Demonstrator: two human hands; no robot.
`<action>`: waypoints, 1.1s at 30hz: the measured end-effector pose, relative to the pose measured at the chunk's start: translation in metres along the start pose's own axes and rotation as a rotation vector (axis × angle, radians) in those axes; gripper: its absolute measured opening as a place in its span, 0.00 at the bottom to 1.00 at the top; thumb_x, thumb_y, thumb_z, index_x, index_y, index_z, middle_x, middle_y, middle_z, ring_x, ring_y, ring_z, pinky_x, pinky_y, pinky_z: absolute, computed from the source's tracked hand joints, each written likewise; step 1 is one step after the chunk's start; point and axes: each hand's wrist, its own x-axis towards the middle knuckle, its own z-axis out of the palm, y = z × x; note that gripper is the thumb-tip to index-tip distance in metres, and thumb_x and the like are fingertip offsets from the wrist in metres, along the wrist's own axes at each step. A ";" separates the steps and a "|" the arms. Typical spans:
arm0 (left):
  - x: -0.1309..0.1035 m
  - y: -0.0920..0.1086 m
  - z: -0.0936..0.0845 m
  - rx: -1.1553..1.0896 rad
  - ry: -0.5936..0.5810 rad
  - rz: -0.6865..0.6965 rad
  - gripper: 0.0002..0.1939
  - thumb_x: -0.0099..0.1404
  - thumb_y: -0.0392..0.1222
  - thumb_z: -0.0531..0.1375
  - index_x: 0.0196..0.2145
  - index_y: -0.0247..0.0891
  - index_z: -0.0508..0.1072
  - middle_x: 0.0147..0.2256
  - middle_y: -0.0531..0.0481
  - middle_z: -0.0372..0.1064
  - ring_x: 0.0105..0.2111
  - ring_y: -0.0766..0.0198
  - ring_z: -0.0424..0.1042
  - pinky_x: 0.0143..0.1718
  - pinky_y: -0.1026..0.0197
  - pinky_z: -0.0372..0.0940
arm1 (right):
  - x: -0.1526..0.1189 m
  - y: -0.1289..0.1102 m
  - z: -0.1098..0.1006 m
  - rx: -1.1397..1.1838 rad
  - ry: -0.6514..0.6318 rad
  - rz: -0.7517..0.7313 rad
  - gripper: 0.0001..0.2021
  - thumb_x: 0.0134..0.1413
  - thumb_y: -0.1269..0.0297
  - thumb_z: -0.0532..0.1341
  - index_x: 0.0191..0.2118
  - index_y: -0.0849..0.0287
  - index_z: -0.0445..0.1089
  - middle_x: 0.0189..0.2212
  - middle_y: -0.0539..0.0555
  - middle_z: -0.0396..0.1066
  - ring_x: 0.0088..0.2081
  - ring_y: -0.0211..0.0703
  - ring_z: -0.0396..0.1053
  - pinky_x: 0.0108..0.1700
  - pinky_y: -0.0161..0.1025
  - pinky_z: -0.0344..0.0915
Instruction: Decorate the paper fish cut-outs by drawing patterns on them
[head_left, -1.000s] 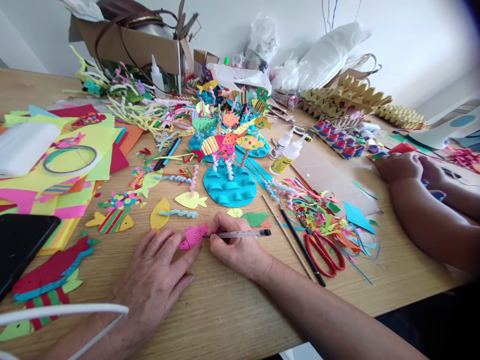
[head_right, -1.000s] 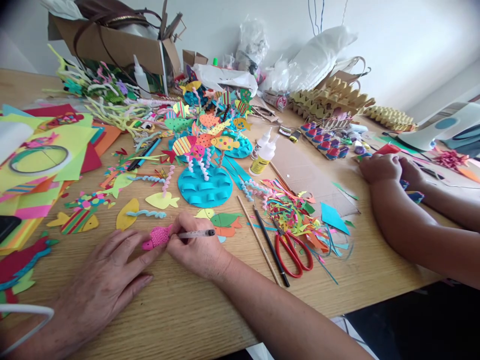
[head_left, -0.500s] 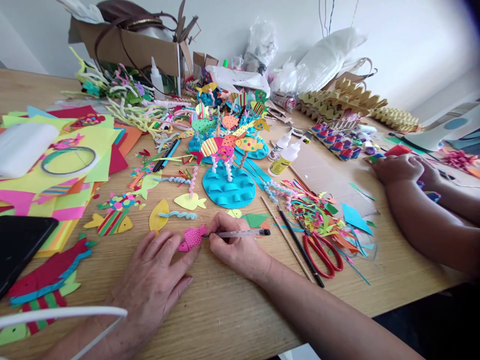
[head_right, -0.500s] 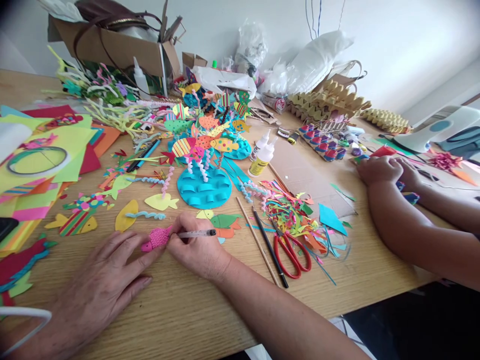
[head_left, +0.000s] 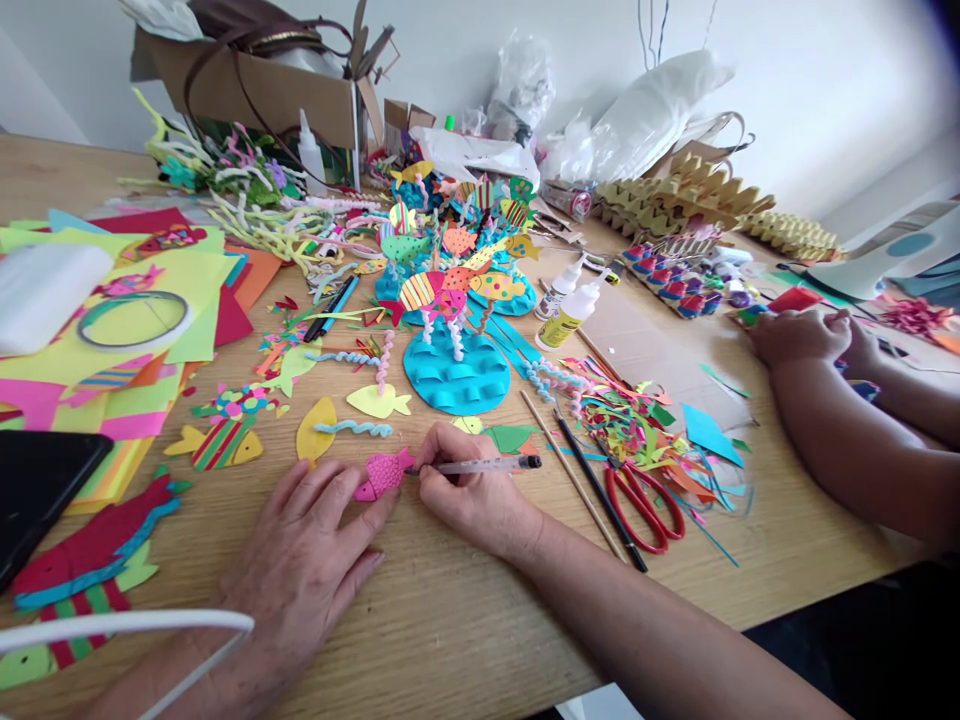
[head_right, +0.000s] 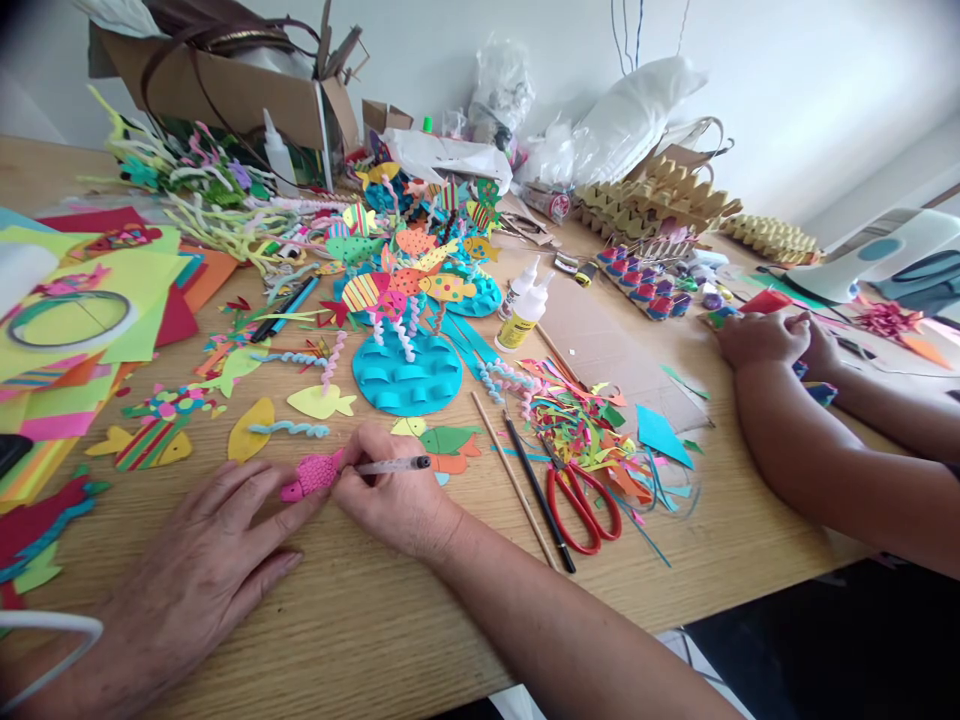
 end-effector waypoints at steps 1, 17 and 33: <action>0.000 0.000 0.000 -0.004 -0.002 -0.005 0.20 0.63 0.38 0.54 0.53 0.44 0.68 0.47 0.42 0.64 0.49 0.48 0.61 0.50 0.42 0.59 | 0.000 0.000 0.000 0.016 0.006 0.007 0.04 0.40 0.73 0.53 0.22 0.58 0.59 0.17 0.45 0.59 0.20 0.32 0.55 0.23 0.30 0.52; -0.002 -0.005 0.002 0.007 -0.004 0.040 0.21 0.62 0.39 0.54 0.54 0.44 0.67 0.48 0.41 0.62 0.49 0.47 0.60 0.50 0.42 0.59 | 0.001 0.000 0.002 -0.018 0.011 0.007 0.04 0.41 0.74 0.54 0.22 0.58 0.60 0.18 0.46 0.62 0.21 0.32 0.57 0.23 0.29 0.54; -0.003 -0.009 0.004 0.006 -0.013 0.061 0.22 0.62 0.40 0.54 0.55 0.44 0.65 0.48 0.42 0.63 0.49 0.47 0.61 0.50 0.43 0.59 | -0.001 -0.001 -0.001 0.088 0.059 0.037 0.03 0.42 0.72 0.53 0.23 0.58 0.60 0.17 0.44 0.60 0.19 0.32 0.56 0.21 0.29 0.51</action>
